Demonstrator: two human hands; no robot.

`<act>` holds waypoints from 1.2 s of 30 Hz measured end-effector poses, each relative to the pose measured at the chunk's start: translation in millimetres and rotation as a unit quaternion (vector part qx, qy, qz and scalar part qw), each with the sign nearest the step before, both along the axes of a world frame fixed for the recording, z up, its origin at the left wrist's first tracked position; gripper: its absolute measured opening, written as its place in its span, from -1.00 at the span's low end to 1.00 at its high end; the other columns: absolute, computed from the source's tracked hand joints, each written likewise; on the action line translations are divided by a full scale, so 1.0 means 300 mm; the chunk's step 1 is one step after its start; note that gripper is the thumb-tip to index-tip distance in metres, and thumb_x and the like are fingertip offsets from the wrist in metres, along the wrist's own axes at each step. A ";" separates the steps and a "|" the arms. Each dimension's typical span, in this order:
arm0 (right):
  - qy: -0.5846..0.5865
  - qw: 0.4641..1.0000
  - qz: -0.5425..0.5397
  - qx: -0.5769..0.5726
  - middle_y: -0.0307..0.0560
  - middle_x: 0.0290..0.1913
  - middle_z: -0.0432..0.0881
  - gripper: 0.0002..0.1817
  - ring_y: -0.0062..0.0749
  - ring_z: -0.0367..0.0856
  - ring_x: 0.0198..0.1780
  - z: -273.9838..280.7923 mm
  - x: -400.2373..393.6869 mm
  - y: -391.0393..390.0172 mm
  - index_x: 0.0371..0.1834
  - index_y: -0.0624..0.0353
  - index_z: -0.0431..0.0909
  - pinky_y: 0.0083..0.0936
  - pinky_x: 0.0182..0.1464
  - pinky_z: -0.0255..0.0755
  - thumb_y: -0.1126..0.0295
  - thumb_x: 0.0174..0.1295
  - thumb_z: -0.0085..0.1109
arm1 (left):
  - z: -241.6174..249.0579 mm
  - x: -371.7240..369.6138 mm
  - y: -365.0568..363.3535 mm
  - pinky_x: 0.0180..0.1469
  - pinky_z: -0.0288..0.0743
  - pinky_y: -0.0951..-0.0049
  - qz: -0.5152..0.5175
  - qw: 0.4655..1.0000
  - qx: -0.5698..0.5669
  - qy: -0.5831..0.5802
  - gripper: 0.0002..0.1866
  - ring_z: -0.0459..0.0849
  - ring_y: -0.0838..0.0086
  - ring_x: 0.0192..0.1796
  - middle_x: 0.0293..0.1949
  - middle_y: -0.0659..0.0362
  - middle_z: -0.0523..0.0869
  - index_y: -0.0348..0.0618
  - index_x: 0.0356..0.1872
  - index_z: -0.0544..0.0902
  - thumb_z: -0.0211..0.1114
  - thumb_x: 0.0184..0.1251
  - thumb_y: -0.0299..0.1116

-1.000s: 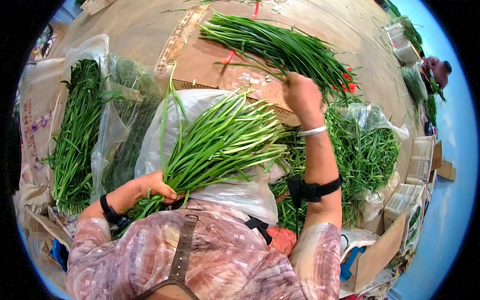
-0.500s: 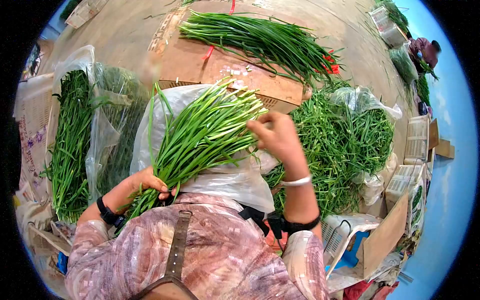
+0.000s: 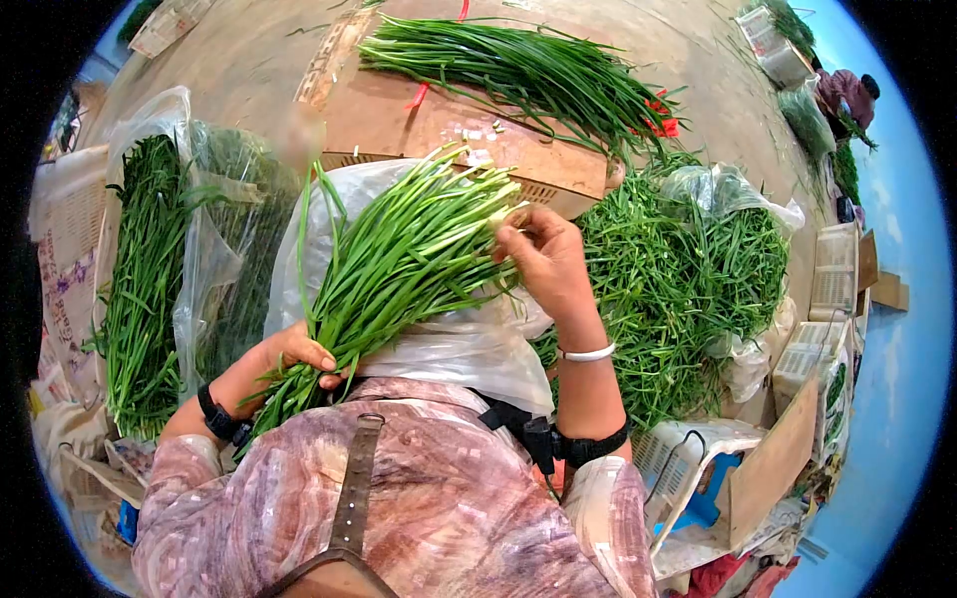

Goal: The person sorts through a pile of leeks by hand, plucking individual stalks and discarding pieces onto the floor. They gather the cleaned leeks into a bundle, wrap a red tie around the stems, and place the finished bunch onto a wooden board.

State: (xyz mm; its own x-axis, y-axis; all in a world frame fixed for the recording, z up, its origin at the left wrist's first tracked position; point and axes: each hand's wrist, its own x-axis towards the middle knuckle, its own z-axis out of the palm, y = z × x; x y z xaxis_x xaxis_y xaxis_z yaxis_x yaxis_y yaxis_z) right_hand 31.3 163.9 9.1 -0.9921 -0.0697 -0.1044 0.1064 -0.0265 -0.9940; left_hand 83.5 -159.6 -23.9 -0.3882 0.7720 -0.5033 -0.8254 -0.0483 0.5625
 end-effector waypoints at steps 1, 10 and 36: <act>-0.029 0.999 0.024 -0.010 -0.17 -0.44 0.58 -0.91 -0.59 0.55 -0.44 0.004 0.003 -0.007 -0.32 0.29 0.46 -0.67 -0.35 0.46 0.54 0.14 0.15 | 0.019 -0.002 0.014 -0.55 0.38 0.46 0.012 1.000 0.011 -0.016 -0.42 0.52 0.39 -0.57 -0.46 -0.05 0.57 -0.40 -0.01 0.40 0.38 -0.14 -0.46; -0.063 0.998 -0.006 -0.030 -0.19 -0.46 0.54 -0.76 -0.61 0.57 -0.49 -0.034 0.008 -0.087 -0.27 0.29 0.37 -0.73 -0.45 0.45 0.69 0.01 0.19 | -0.015 0.009 0.004 -0.60 0.17 0.47 0.034 0.997 0.031 -0.068 -0.57 0.36 0.48 -0.63 -0.49 0.03 0.50 -0.35 -0.11 0.41 0.31 -0.07 -0.56; -0.211 0.975 -0.071 0.022 -0.08 -0.54 0.59 -0.72 -0.52 0.56 -0.66 -0.088 0.094 0.087 -0.33 0.37 0.49 -0.74 -0.68 0.26 0.30 0.16 0.19 | -0.057 0.000 -0.027 -0.61 0.14 0.53 0.027 0.990 0.102 -0.098 -0.69 0.33 0.62 -0.70 -0.56 0.13 0.48 -0.44 -0.30 0.45 0.33 -0.04 -0.46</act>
State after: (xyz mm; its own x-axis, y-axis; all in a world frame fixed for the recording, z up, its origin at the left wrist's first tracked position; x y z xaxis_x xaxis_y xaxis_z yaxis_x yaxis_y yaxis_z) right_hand 59.4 190.1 -17.2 -0.8599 0.0801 -0.5042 0.5037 -0.0286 -0.8634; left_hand 83.6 -167.6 -41.0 -0.3424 0.8460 -0.4086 -0.9108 -0.1922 0.3653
